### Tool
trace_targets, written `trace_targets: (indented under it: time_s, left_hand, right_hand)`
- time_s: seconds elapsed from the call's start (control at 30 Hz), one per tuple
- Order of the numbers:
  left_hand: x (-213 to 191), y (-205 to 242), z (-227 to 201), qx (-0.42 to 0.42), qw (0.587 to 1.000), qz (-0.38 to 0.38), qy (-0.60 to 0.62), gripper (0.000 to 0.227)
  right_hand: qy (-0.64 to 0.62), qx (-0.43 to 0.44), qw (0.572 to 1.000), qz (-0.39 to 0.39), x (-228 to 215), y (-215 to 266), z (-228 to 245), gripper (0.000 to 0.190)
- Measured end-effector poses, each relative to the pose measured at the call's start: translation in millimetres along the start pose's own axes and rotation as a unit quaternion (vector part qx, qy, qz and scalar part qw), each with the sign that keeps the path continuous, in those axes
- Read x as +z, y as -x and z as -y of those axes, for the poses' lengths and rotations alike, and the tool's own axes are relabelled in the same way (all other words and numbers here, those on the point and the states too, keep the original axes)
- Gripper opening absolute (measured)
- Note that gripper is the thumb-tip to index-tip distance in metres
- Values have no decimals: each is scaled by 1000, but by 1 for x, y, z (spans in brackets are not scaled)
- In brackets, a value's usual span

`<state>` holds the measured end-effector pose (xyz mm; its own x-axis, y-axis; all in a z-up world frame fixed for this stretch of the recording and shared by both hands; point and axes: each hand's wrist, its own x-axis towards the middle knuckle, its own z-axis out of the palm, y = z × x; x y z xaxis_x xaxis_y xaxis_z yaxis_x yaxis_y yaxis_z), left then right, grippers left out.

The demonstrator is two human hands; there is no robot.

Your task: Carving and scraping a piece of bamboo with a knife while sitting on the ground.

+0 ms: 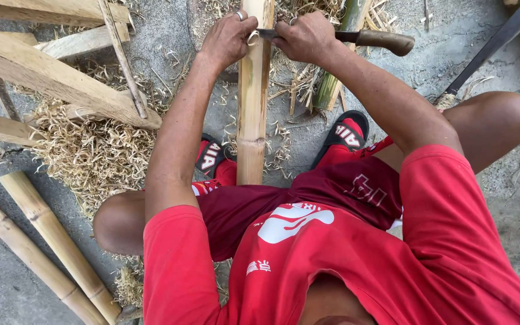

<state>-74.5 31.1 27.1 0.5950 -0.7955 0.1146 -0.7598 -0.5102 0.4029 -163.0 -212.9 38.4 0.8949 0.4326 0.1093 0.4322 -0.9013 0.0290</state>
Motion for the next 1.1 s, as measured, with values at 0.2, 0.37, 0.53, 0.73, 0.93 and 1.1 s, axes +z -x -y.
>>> trace_targets:
  time_s: [0.2, 0.37, 0.53, 0.73, 0.93, 1.1]
  left_hand:
    - [1, 27, -12, -14, 998, 62, -10, 17]
    - [-13, 50, -35, 5, 999, 46, 27, 13]
    - [-14, 79, -50, 15, 998, 46, 50, 14]
    - [-9, 105, -64, 7, 997, 61, 48, 4]
    - [-14, 108, -74, -9, 995, 85, 54, 4]
    - [-13, 126, -81, 3, 995, 79, 63, 9]
  right_hand:
    - [-52, 7, 998, 30, -4, 16, 24, 36]
    - [-63, -8, 998, -11, -14, 34, 44, 37]
    - [-99, -6, 995, 6, -17, 53, 70, 38]
    - [-120, -10, 993, -16, -10, 75, 94, 38]
    - [-128, 2, 991, 24, -11, 80, 101, 41]
    - [-138, -12, 990, 17, -15, 91, 112, 39]
